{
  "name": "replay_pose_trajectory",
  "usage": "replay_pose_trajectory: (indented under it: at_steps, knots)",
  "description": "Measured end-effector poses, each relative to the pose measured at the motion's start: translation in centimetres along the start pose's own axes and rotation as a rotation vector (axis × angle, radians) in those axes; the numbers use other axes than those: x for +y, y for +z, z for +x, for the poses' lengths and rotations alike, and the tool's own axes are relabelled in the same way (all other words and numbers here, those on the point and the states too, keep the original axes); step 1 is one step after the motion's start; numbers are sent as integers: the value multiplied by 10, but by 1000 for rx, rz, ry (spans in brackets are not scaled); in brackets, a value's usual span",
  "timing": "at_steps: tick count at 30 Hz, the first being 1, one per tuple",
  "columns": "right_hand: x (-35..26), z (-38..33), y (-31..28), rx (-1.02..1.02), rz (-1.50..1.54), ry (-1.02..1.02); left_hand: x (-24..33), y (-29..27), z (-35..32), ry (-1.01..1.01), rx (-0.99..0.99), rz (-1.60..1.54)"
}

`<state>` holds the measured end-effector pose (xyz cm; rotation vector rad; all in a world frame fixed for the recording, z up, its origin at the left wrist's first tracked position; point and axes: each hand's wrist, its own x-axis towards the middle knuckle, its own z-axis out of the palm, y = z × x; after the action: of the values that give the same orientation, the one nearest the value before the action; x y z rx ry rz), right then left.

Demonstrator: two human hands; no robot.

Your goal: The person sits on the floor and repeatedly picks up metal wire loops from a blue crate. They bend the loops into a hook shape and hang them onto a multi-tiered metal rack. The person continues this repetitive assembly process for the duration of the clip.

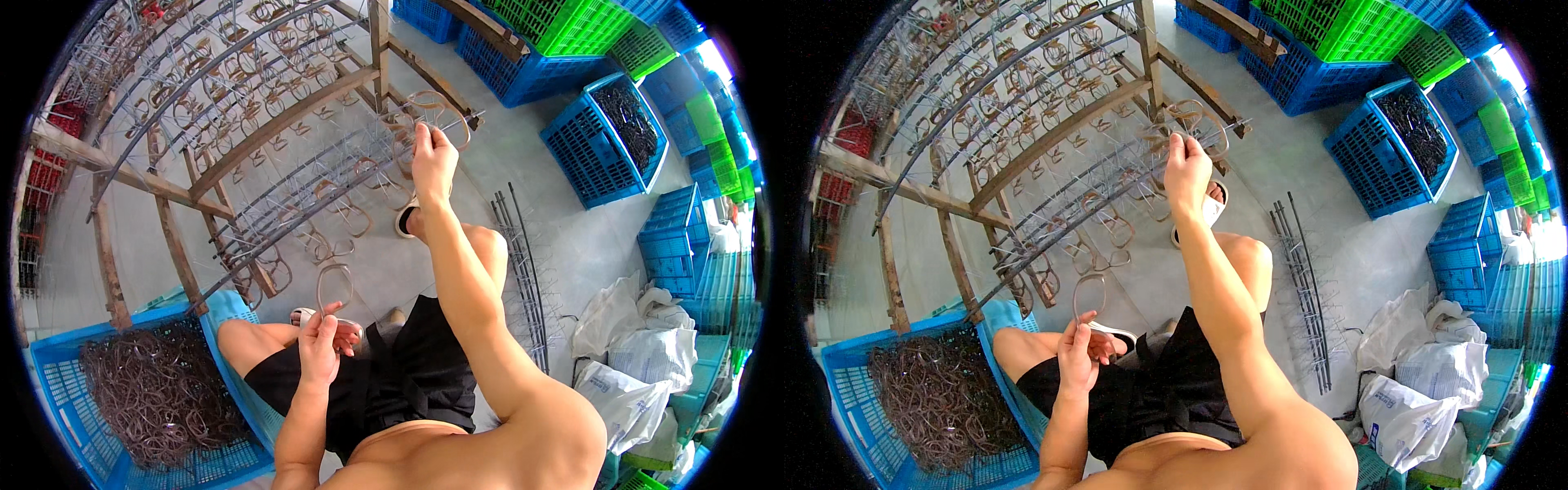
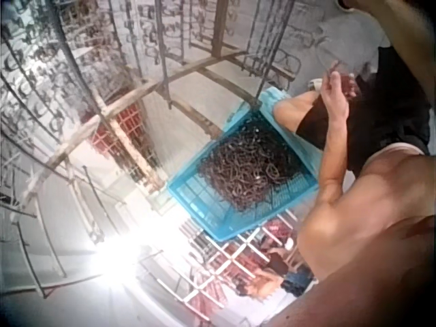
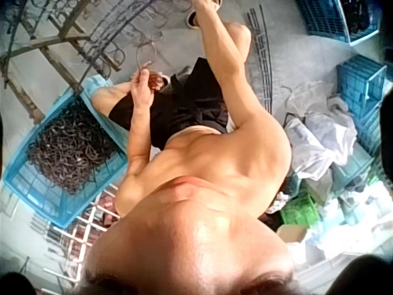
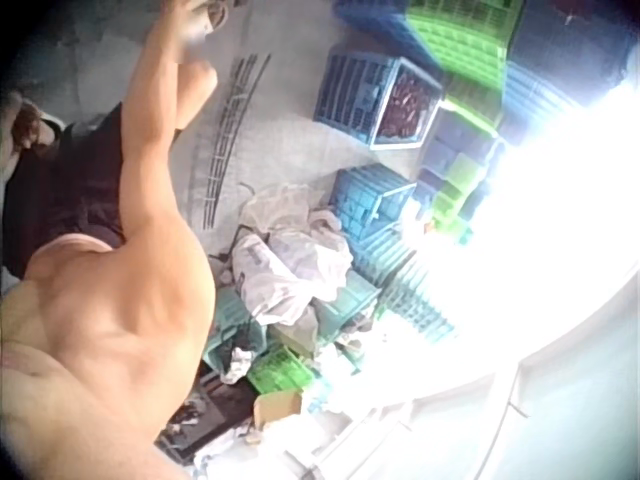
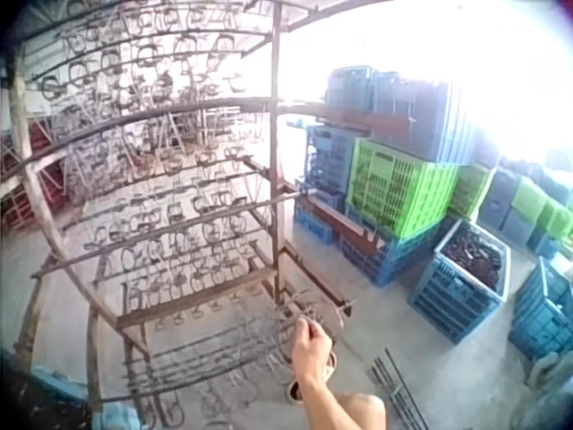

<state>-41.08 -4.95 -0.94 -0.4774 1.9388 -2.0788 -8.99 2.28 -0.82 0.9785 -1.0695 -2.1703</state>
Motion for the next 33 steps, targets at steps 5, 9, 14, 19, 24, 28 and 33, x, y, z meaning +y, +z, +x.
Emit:
replay_pose_trajectory:
  at_steps: [5,9,14,19,24,28,33]
  knots:
    - [-5,-6,1,-55,485,318,-5,-4,1,-17,10,41]
    - [-8,-3,-3,-78,607,389,-3,0,3,-32,21,62]
    - [1,2,-3,-138,680,315,-7,4,3,-53,-11,49]
    - [-9,-15,7,-78,663,313,-11,3,3,-57,-33,47]
    - [-4,-14,16,1,608,200,-11,7,3,-68,-34,70]
    - [-7,-12,15,-24,620,246,-11,7,1,-48,-32,93]
    - [-6,-9,12,-111,574,235,-13,7,1,-35,-26,94]
